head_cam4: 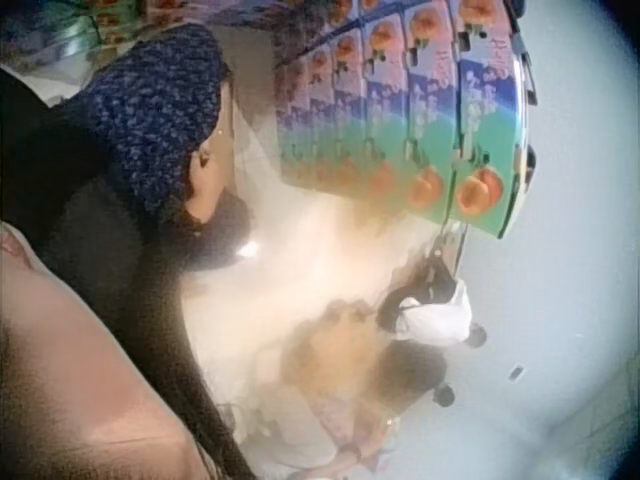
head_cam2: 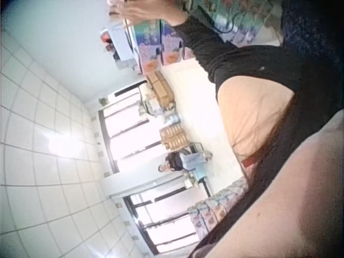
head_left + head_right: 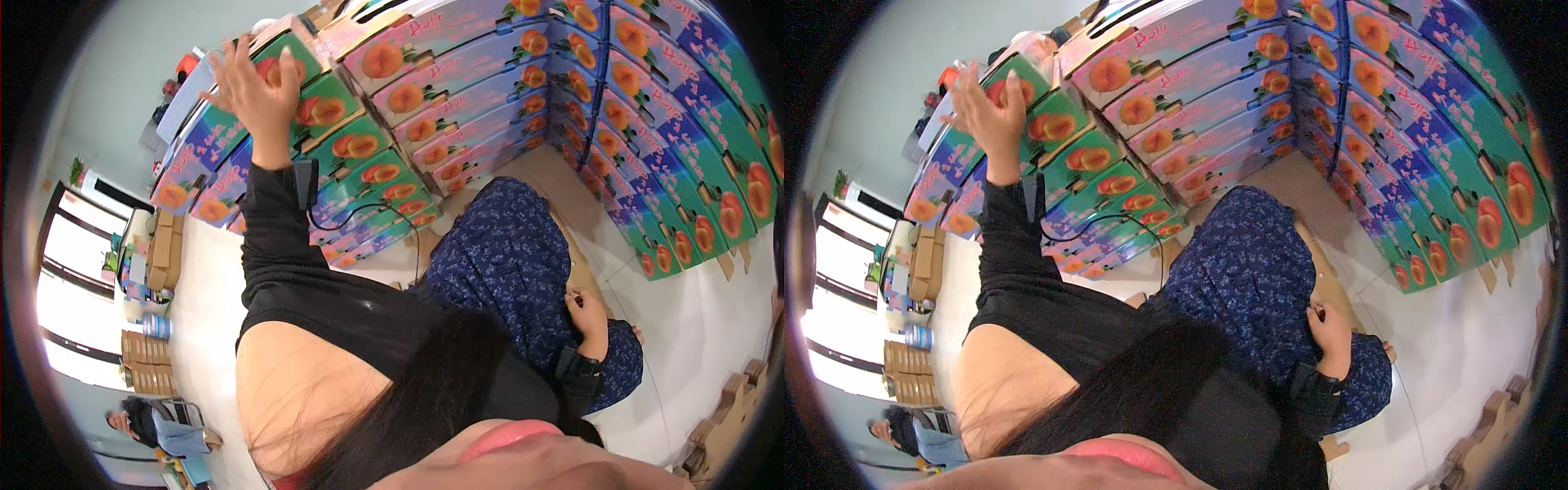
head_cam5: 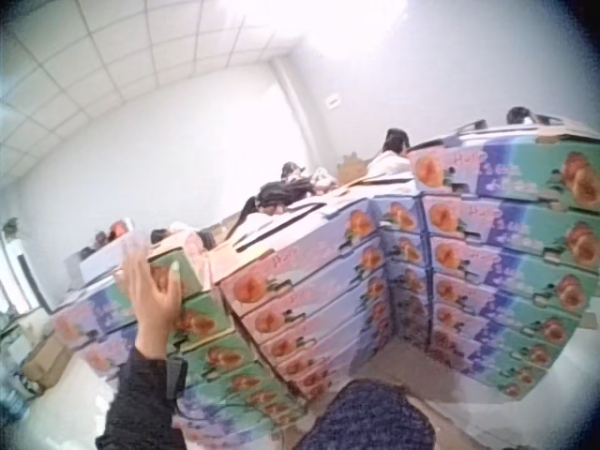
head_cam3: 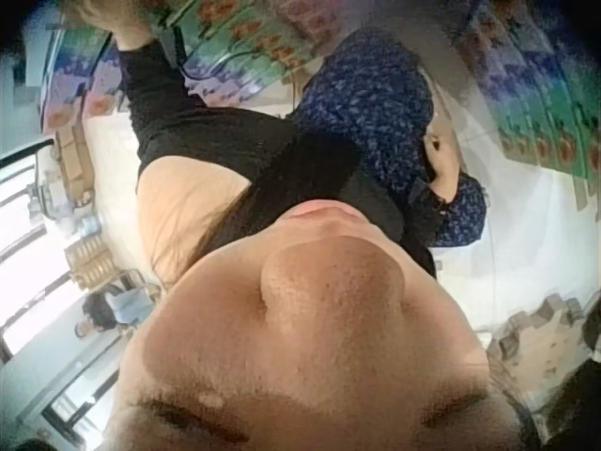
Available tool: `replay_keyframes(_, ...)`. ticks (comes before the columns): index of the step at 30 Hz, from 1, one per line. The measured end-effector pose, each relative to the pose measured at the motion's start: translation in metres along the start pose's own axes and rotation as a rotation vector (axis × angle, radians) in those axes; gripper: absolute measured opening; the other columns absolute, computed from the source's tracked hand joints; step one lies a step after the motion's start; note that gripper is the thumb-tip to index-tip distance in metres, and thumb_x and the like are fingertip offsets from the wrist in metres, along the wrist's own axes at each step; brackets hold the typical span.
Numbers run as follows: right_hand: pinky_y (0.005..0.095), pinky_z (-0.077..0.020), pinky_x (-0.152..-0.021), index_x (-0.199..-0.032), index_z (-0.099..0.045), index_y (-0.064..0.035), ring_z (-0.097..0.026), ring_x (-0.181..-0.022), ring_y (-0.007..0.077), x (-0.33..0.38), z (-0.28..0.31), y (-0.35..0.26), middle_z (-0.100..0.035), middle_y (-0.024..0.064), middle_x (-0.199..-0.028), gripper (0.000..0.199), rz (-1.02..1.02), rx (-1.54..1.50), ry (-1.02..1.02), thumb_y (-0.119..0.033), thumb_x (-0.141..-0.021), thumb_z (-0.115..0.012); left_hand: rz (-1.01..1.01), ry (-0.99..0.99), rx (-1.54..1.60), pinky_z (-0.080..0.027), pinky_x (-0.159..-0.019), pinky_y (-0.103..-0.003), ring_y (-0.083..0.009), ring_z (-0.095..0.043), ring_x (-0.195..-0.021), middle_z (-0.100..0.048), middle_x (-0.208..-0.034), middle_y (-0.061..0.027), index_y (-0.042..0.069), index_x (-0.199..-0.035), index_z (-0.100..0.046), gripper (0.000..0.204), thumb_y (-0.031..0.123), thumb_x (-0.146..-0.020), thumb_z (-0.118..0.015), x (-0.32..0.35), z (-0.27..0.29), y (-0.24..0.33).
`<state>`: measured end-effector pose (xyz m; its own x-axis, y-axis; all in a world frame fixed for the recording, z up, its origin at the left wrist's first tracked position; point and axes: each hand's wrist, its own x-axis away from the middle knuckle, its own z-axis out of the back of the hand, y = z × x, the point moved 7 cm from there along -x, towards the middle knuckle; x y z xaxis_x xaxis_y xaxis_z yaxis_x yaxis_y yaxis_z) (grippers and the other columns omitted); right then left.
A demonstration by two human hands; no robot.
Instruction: The recorder is assembling and stacking fruit boxes in a factory setting.
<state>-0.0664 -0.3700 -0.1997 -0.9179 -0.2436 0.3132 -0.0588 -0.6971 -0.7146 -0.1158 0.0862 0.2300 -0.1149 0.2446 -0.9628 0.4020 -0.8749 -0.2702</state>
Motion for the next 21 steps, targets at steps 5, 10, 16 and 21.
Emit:
replay_keyframes(5, 0.0363, -0.0465, -0.074, -0.102, -0.061, 0.0004, -0.062, -0.082, 0.0316, -0.006, -0.005, 0.005, -0.064, 0.0193, -0.085, 0.035, 0.095, 0.051, -0.033, -0.028, -0.081, -0.06, 0.081, 0.03, -0.237, 0.0, -0.102, -0.064, -0.0427, -0.02, -0.132, -0.029, -0.139, -0.0228, 0.006, -0.133, -0.034, 0.069, 0.042, -0.079, -0.058, 0.063, 0.071, -0.066)
replay_keyframes(10, 0.0334, -0.0466, -0.077, -0.106, -0.061, 0.0003, -0.063, -0.086, 0.0269, -0.011, -0.016, 0.011, -0.065, 0.0183, -0.091, 0.037, 0.116, 0.087, -0.128, -0.029, -0.083, -0.058, 0.464, 0.099, -0.525, -0.007, -0.104, -0.06, -0.0422, -0.02, -0.132, -0.023, -0.14, -0.0263, 0.001, -0.139, -0.017, 0.082, 0.046, -0.082, -0.055, 0.121, 0.146, -0.162)
replay_keyframes(16, 0.0338, -0.0455, -0.082, -0.109, -0.06, -0.0015, -0.062, -0.092, 0.0301, -0.016, -0.019, 0.021, -0.065, 0.018, -0.097, 0.038, 0.05, 0.028, -0.117, -0.029, -0.083, -0.059, 1.685, 0.076, 0.608, -0.023, -0.104, -0.042, -0.0253, -0.037, -0.121, -0.042, -0.132, -0.0159, -0.005, -0.134, -0.033, 0.079, 0.06, -0.089, -0.03, 0.218, 0.126, -0.227)
replay_keyframes(21, 0.0347, -0.0461, -0.082, -0.109, -0.06, -0.0023, -0.062, -0.092, 0.0295, -0.013, -0.018, 0.003, -0.065, 0.0194, -0.095, 0.037, 0.065, 0.046, -0.108, -0.028, -0.083, -0.058, 1.528, 0.107, 0.477, -0.051, -0.077, -0.038, -0.0295, -0.059, -0.098, -0.052, -0.119, -0.0186, -0.004, -0.129, -0.04, 0.073, 0.057, -0.089, -0.03, 0.236, 0.125, -0.252)
